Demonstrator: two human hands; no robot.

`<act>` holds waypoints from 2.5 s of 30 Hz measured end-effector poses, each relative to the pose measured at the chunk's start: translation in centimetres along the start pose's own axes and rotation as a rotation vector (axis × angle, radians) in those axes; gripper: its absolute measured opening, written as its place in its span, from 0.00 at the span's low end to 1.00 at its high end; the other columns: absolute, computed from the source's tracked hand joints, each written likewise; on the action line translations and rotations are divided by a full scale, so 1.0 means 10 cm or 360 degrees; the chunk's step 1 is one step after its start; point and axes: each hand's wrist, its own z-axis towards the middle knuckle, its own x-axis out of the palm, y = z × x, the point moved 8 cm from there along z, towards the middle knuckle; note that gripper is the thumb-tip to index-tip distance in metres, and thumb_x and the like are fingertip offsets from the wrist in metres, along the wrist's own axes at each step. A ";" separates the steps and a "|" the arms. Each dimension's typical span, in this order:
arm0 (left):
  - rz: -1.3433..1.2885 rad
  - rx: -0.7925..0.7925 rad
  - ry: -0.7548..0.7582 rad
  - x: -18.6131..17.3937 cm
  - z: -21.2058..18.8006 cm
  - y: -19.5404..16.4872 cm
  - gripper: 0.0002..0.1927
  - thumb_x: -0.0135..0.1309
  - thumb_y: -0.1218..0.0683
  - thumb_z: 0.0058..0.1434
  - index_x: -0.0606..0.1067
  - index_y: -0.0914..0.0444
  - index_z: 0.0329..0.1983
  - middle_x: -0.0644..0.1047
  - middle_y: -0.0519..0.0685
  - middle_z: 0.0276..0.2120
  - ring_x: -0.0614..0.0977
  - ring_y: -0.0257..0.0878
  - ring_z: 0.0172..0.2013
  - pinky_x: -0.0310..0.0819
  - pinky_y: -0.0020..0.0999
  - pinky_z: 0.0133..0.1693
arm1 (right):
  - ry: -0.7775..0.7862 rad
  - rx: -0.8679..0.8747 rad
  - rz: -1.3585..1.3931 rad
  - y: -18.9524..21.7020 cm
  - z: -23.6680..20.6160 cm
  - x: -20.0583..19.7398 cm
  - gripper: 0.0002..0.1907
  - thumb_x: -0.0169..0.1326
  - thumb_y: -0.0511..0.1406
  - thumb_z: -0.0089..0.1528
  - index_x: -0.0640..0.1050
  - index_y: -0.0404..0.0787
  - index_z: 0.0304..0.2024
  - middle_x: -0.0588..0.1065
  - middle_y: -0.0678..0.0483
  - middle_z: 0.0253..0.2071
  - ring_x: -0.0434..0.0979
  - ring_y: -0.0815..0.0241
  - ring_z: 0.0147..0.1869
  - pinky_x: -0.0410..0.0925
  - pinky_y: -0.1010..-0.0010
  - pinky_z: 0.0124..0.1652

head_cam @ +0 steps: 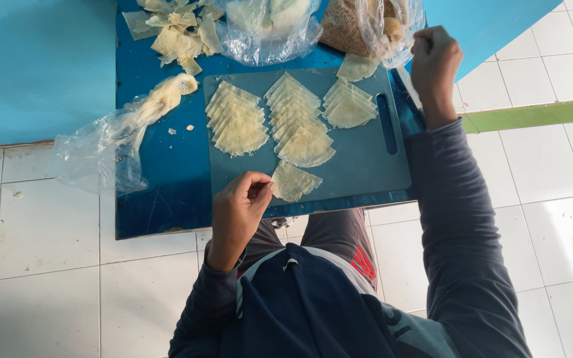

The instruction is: The person sits at a small blue table and folds triangular pastry wrappers one at a time on a cutting board, pinching the edges closed over a dab of brown filling taken from a plastic bag. Filled pastries are stacked in rows on the board, and wrapper scraps are set aside on the table.

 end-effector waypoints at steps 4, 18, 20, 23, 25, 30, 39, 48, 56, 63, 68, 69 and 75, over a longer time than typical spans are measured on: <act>0.0008 0.0012 -0.0017 0.00 -0.01 -0.01 0.06 0.63 0.60 0.64 0.77 0.65 0.39 0.83 0.48 0.33 0.86 0.33 0.31 0.78 0.26 0.33 | 0.0072 -0.0313 -0.0289 0.15 -0.08 0.18 0.05 0.55 0.23 0.65 0.81 0.31 0.41 0.80 0.44 0.35 0.81 0.53 0.39 0.73 0.66 0.39; -0.0013 0.0049 -0.0025 0.00 -0.02 0.00 0.06 0.63 0.60 0.64 0.77 0.66 0.40 0.82 0.48 0.33 0.86 0.32 0.32 0.79 0.24 0.33 | -0.0005 0.0395 0.0465 -0.17 -0.01 -0.04 0.04 0.54 0.25 0.68 0.81 0.30 0.42 0.80 0.52 0.34 0.80 0.68 0.36 0.70 0.78 0.33; 0.0011 0.0048 -0.0034 0.00 -0.01 0.00 0.06 0.63 0.60 0.64 0.78 0.66 0.39 0.83 0.48 0.33 0.86 0.32 0.32 0.78 0.25 0.33 | 0.0010 0.0509 0.0562 -0.13 -0.01 -0.07 0.04 0.54 0.25 0.69 0.81 0.31 0.43 0.80 0.53 0.34 0.79 0.69 0.34 0.69 0.79 0.31; -0.0014 0.0035 -0.0031 -0.01 -0.01 0.00 0.06 0.63 0.60 0.64 0.77 0.66 0.40 0.82 0.48 0.33 0.86 0.33 0.32 0.79 0.25 0.33 | 0.0046 0.0501 0.0756 0.13 -0.01 -0.17 0.05 0.53 0.25 0.71 0.81 0.30 0.46 0.80 0.52 0.37 0.78 0.69 0.37 0.69 0.79 0.35; -0.0044 0.0035 -0.0026 -0.01 -0.01 0.00 0.06 0.63 0.60 0.64 0.77 0.66 0.40 0.82 0.49 0.33 0.86 0.33 0.32 0.79 0.25 0.33 | 0.0097 0.0554 0.0754 0.36 -0.06 -0.25 0.05 0.53 0.26 0.71 0.80 0.30 0.47 0.80 0.52 0.37 0.76 0.69 0.37 0.68 0.80 0.36; -0.0082 0.0055 -0.0025 -0.03 -0.03 -0.01 0.05 0.62 0.61 0.65 0.77 0.66 0.41 0.82 0.49 0.33 0.87 0.34 0.32 0.78 0.26 0.33 | 0.0313 0.0663 0.0850 1.15 -0.49 -0.36 0.06 0.52 0.26 0.72 0.79 0.29 0.49 0.79 0.53 0.39 0.74 0.71 0.39 0.66 0.80 0.40; -0.0080 0.0147 -0.0116 -0.06 -0.05 -0.03 0.06 0.61 0.62 0.66 0.76 0.65 0.42 0.80 0.50 0.36 0.87 0.36 0.34 0.80 0.27 0.34 | 0.0963 0.0528 0.0725 2.16 -1.42 -0.09 0.07 0.53 0.26 0.68 0.79 0.33 0.48 0.79 0.53 0.37 0.76 0.70 0.39 0.69 0.80 0.38; 0.0094 0.0220 -0.0184 -0.09 -0.07 -0.11 0.07 0.61 0.64 0.64 0.77 0.65 0.43 0.80 0.50 0.37 0.85 0.37 0.32 0.78 0.28 0.32 | 0.0736 -0.0400 0.0142 2.57 -1.54 -0.16 0.12 0.60 0.25 0.64 0.80 0.43 0.49 0.79 0.56 0.41 0.78 0.59 0.44 0.61 0.66 0.51; 0.0094 0.0215 -0.0168 -0.07 -0.07 -0.10 0.06 0.62 0.63 0.64 0.77 0.65 0.43 0.81 0.50 0.37 0.86 0.37 0.32 0.79 0.27 0.32 | 0.0594 -0.0957 -0.0241 2.80 -1.65 -0.22 0.20 0.63 0.36 0.59 0.81 0.48 0.55 0.79 0.62 0.51 0.73 0.61 0.49 0.52 0.60 0.55; 0.0089 0.0240 -0.0173 -0.06 -0.08 -0.08 0.08 0.62 0.62 0.65 0.77 0.65 0.46 0.81 0.51 0.36 0.86 0.38 0.33 0.80 0.28 0.33 | 0.0499 -0.1068 -0.0262 2.82 -1.60 -0.27 0.19 0.62 0.37 0.61 0.81 0.49 0.55 0.79 0.62 0.52 0.71 0.62 0.51 0.51 0.60 0.56; 0.0055 0.0229 -0.0154 -0.05 -0.09 -0.06 0.09 0.62 0.62 0.66 0.77 0.65 0.47 0.81 0.52 0.37 0.87 0.38 0.34 0.81 0.28 0.34 | 0.0516 -0.1120 -0.0296 2.85 -1.65 -0.28 0.19 0.63 0.36 0.58 0.82 0.49 0.53 0.79 0.64 0.50 0.72 0.61 0.50 0.51 0.59 0.56; 0.0042 0.0220 -0.0151 -0.05 -0.09 -0.05 0.09 0.62 0.62 0.66 0.77 0.65 0.47 0.81 0.52 0.37 0.87 0.38 0.34 0.81 0.28 0.34 | 0.0530 -0.1078 -0.0294 2.83 -1.65 -0.29 0.19 0.63 0.36 0.58 0.83 0.48 0.52 0.79 0.63 0.50 0.72 0.60 0.51 0.51 0.58 0.57; 0.0132 0.0262 -0.0166 -0.06 -0.09 -0.06 0.08 0.61 0.61 0.66 0.77 0.64 0.47 0.82 0.51 0.37 0.87 0.39 0.33 0.80 0.28 0.33 | 0.0137 -0.0980 -0.0396 2.51 -1.55 -0.49 0.11 0.62 0.26 0.65 0.84 0.46 0.47 0.81 0.57 0.46 0.75 0.59 0.53 0.49 0.54 0.62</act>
